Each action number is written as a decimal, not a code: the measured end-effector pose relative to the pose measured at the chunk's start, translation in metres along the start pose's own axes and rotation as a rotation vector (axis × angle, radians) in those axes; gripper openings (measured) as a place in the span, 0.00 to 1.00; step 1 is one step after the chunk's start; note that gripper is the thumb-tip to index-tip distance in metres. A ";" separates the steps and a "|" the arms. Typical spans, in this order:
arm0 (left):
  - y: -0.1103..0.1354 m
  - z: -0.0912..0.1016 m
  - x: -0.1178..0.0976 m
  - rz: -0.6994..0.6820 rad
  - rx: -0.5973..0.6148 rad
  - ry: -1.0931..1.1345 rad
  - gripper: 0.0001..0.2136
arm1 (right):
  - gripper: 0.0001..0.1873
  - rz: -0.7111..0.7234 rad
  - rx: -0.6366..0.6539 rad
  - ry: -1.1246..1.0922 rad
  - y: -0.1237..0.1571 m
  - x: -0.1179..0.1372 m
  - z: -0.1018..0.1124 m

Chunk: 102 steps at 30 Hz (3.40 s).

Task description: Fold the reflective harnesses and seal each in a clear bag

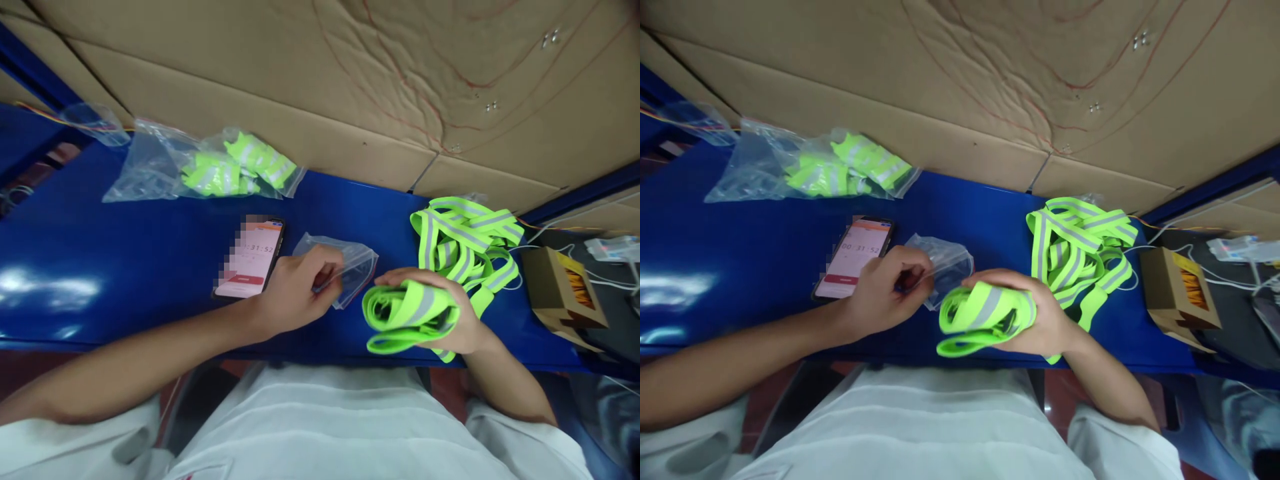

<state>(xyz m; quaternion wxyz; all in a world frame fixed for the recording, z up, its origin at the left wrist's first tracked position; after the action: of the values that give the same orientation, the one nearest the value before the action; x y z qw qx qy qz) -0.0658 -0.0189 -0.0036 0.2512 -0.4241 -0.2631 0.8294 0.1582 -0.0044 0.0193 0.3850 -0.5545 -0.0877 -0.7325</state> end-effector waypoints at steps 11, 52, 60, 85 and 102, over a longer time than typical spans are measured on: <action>0.006 -0.011 0.004 0.145 0.002 0.213 0.10 | 0.28 -0.498 -0.254 0.247 -0.001 -0.036 0.001; 0.008 -0.015 -0.033 -0.425 0.133 -0.134 0.03 | 0.24 -0.424 -0.443 0.095 -0.005 -0.045 -0.006; 0.006 -0.031 0.018 0.430 0.276 0.514 0.26 | 0.29 -0.267 -0.468 0.123 0.002 -0.045 -0.001; 0.017 -0.057 0.026 0.764 0.367 0.856 0.31 | 0.33 -0.455 -0.545 -0.251 -0.008 -0.075 -0.026; 0.015 -0.054 0.021 0.814 0.266 1.016 0.30 | 0.47 -0.368 -0.371 0.100 0.000 -0.068 -0.029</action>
<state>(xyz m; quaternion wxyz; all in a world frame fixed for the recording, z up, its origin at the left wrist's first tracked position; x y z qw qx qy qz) -0.0342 -0.0046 -0.0520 0.0609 -0.7933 0.1738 0.5803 0.1428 0.0114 -0.0514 0.1410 -0.5532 -0.0322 -0.8204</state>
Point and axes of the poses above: each hand's wrist, its own y-axis away from the middle knuckle, its own z-axis out of the back of the hand, x = y × z, the point moved 5 cm from there along -y, towards the middle knuckle, and after that the axes turned 2 degrees about -x, right-handed, at the moved point
